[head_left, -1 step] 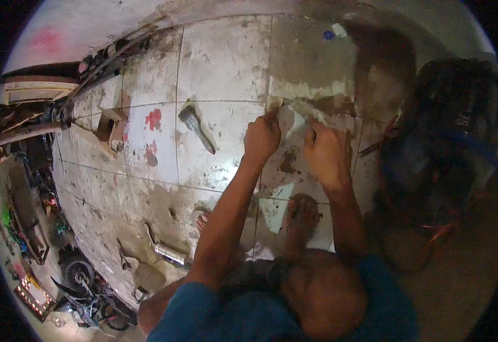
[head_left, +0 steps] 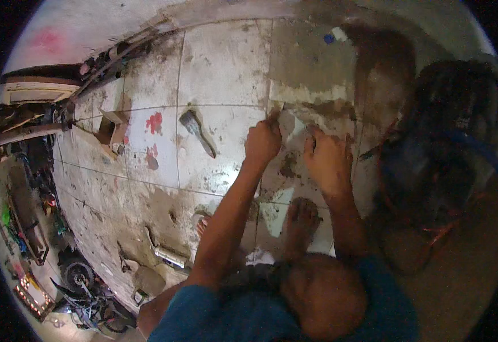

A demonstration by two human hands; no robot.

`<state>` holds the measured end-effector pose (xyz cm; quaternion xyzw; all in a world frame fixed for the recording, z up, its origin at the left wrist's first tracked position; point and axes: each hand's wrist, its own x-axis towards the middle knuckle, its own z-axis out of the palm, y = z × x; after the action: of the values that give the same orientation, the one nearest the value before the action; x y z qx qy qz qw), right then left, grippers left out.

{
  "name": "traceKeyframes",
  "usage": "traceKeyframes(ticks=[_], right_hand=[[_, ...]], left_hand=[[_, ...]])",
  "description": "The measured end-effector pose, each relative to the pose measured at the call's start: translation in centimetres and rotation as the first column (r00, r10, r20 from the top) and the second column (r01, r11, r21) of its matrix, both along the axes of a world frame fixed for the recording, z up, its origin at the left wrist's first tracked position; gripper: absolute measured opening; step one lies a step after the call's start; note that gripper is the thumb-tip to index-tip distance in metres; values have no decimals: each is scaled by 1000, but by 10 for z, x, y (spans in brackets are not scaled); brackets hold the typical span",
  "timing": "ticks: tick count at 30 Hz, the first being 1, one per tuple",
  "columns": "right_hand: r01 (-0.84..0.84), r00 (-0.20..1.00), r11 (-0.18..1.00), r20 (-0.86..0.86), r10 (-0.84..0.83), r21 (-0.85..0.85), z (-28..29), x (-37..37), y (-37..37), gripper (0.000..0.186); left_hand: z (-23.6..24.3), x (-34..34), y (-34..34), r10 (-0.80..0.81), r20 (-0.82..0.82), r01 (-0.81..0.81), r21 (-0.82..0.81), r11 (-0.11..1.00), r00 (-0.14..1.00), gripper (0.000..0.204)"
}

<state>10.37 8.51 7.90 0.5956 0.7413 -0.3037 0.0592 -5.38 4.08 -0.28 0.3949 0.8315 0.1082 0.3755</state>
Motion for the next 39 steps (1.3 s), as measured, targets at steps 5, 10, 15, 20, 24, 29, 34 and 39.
traceKeyframes(ticks=[5, 10, 15, 20, 24, 29, 34, 39], right_hand=[[91, 981, 989, -184, -69, 115, -40, -14, 27, 30], [158, 982, 979, -127, -142, 127, -55, 15, 17, 32], [518, 423, 533, -341, -839, -669, -86, 30, 19, 29], [488, 598, 732, -428, -677, -475, -77, 27, 14, 41], [409, 779, 895, -442, -444, -179, -110, 30, 6, 44], [332, 873, 942, -391, -290, 44, -74, 23, -5, 39], [346, 859, 935, -374, -349, -78, -53, 10, 6, 37], [329, 889, 923, -395, -232, 198, -104, -19, 44, 32]], left_hand=[[2, 4, 17, 0, -6, 0, 23, 1000, 1000, 41], [-6, 2, 17, -38, -29, 39, 42, 998, 999, 42], [8, 8, 11, -66, -39, 67, 19, 998, 997, 50], [-3, 25, 1, -243, -275, 309, 227, 924, 930, 72], [-28, 38, 30, -428, -305, 525, 541, 657, 851, 72], [-53, 54, 42, -477, -219, 509, 563, 651, 851, 59], [-37, 49, 41, -457, -300, 542, 570, 618, 837, 52], [-54, 33, 76, -371, 79, 285, 501, 817, 925, 51]])
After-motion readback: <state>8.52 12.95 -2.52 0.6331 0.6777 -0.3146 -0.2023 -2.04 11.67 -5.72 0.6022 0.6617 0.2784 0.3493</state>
